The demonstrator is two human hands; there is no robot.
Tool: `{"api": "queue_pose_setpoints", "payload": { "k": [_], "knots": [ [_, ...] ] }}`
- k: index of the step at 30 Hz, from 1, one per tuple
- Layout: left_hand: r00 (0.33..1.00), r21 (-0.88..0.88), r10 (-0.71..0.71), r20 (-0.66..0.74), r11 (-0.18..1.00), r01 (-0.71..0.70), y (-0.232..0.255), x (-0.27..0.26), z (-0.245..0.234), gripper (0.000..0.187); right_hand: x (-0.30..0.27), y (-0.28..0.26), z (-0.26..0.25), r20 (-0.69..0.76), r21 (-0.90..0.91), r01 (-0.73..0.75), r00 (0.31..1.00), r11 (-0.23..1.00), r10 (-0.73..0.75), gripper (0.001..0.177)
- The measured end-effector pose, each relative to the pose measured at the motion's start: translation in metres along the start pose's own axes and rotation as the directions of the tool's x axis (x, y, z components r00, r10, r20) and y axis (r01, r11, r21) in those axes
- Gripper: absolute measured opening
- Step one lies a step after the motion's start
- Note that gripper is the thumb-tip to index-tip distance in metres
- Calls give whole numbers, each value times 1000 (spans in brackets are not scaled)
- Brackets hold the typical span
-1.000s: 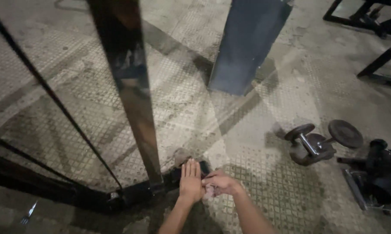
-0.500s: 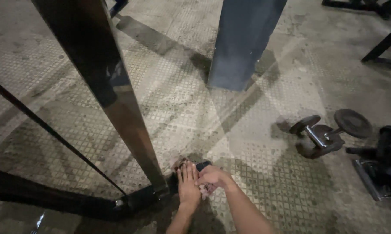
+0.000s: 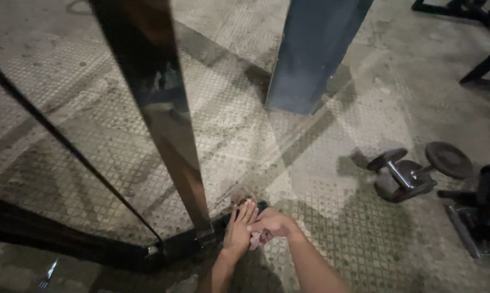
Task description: Cleaning the base and frame of a gym cable machine with a cloth.
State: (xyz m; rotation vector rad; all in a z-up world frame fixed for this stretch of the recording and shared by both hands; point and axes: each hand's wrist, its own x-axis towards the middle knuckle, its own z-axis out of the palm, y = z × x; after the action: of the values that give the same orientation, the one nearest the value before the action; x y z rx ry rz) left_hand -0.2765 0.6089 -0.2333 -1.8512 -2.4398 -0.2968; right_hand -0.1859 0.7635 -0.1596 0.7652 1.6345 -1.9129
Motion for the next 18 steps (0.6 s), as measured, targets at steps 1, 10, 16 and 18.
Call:
{"api": "queue_pose_setpoints", "payload": {
  "k": [1,10,16,18],
  "knots": [
    [1000,44,-1,-13,999,2,1,0,0,70,-6,-6,4,-29,-10,3,1000,1000,-3,32],
    [966,39,-109,236,994,102,22,28,-43,83,-36,-15,5,-183,126,-42,981,991,65,24],
    [977,75,-49,206,997,34,12,14,-30,82,-27,-12,7,-24,109,23,1000,994,-20,27],
    [958,111,-64,278,993,34,14,6,-31,85,-29,-16,13,-15,76,-2,1000,997,3,28]
  ]
}}
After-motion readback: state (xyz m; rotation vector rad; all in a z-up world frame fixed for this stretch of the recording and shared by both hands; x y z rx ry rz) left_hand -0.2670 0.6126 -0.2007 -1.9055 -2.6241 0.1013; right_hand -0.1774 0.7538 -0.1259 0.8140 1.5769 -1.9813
